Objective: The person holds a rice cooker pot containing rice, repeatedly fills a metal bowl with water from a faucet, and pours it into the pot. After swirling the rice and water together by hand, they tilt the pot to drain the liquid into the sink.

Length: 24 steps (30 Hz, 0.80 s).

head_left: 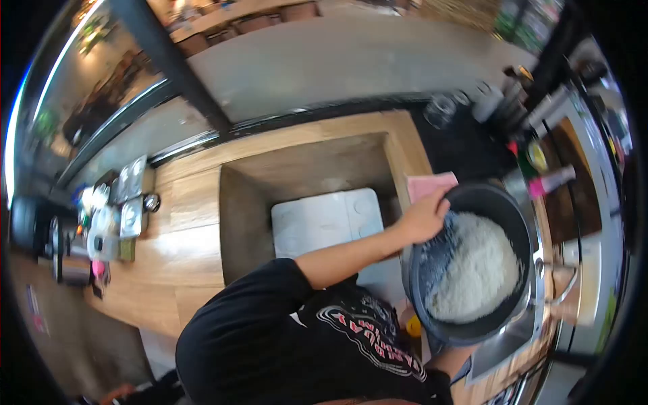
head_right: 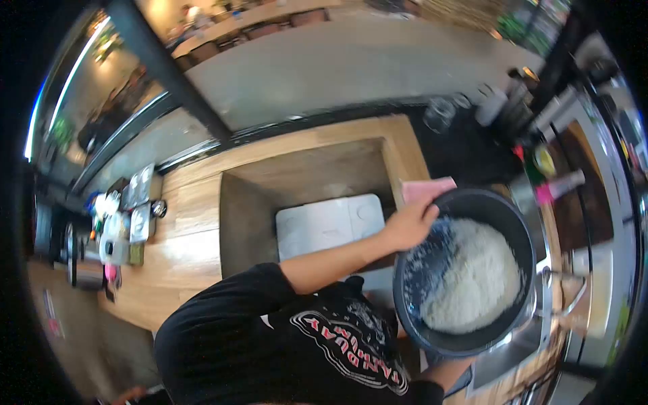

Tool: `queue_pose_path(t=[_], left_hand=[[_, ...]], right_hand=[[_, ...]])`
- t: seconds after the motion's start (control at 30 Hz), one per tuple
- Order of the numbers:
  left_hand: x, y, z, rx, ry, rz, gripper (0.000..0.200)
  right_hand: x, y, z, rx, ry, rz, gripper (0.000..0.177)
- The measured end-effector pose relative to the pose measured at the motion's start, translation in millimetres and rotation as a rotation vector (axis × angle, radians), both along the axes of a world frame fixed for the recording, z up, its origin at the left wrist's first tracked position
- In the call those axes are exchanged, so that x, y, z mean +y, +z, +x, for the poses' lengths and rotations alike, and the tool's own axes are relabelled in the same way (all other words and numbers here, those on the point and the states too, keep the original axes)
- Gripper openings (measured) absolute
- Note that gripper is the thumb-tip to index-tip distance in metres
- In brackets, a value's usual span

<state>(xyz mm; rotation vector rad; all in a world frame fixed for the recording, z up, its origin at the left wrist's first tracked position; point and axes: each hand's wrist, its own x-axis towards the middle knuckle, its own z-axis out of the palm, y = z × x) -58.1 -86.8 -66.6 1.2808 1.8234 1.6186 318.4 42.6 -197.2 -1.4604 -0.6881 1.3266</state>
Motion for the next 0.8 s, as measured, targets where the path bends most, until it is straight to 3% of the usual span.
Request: queue_pose_path(t=[0.03,0.1,0.2,0.23,0.27,0.4,0.53,0.8], left_hand=[[4.1,-5.5,0.2,0.024,-0.006,0.097,0.035],[1.3,6.2,0.0,0.081,-0.052,0.043,0.038],[12.7,-22.2,-4.4,0.226,-0.025,0.079,0.038],[11.7,-15.9,-3.1,0.153,-0.062,0.034,0.037],[8.9,-3.8,2.3,-0.085,-0.138,0.003,0.037],[12.4,-8.2,0.9,-0.089,-0.189,0.030,0.038],[14.6,-14.8,-2.3,-0.195,-0.254,0.016,0.038],[10.7,-5.2,2.7,-0.204,-0.246,-0.019,0.039]], right_hand=[[-0.7,1.0,3.5,-0.005,-0.002,0.004,0.041],[8.1,3.6,4.9,-0.012,-0.011,0.023,0.041],[4.2,8.7,18.6,-0.020,-0.112,0.016,0.042],[4.0,9.4,25.1,-0.032,-0.152,0.013,0.042],[5.9,9.9,30.2,-0.046,-0.188,0.008,0.042],[-2.5,1.6,67.4,-0.057,-0.372,-0.021,0.043],[1.2,-1.0,54.6,0.402,-0.321,0.259,0.043],[-7.5,11.9,71.1,0.458,-0.264,0.332,0.044]])
